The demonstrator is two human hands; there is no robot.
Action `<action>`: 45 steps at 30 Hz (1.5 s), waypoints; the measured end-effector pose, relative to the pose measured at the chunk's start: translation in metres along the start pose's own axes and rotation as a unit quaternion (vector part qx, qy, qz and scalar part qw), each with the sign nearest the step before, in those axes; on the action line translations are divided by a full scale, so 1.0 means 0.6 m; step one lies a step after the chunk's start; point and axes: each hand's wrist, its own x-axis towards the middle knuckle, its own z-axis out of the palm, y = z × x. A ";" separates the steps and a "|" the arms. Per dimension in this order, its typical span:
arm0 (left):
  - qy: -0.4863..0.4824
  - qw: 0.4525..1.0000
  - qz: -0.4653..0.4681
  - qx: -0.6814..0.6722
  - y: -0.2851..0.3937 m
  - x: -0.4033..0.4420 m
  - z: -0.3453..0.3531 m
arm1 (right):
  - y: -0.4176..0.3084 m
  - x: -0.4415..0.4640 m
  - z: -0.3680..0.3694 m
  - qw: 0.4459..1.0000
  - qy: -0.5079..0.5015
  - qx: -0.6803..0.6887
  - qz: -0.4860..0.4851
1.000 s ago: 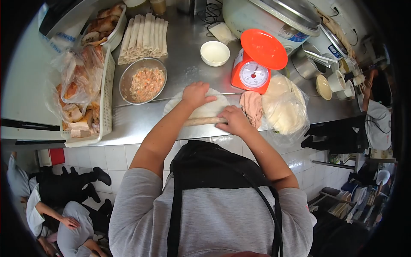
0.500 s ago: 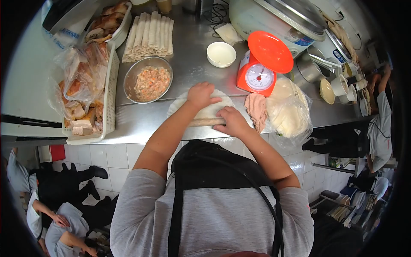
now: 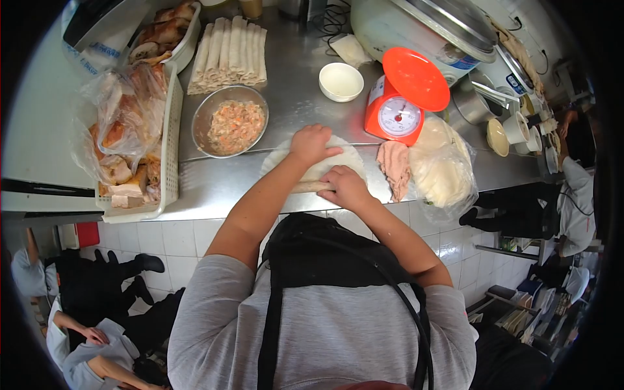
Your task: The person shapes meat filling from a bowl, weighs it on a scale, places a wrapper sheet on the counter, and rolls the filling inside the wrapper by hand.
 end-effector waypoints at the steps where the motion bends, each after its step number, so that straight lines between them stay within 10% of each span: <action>1: 0.021 1.000 0.009 -0.008 -0.003 -0.001 0.004 | 0.005 -0.002 -0.001 1.000 -0.008 0.005 0.002; 21: -0.161 0.976 0.043 -0.143 -0.032 -0.135 -0.120 | -0.020 0.019 0.034 1.000 0.009 0.007 -0.028; 45: 0.013 0.998 -0.033 -0.047 -0.046 -0.228 -0.119 | 0.061 -0.044 -0.054 0.992 -0.003 0.030 0.121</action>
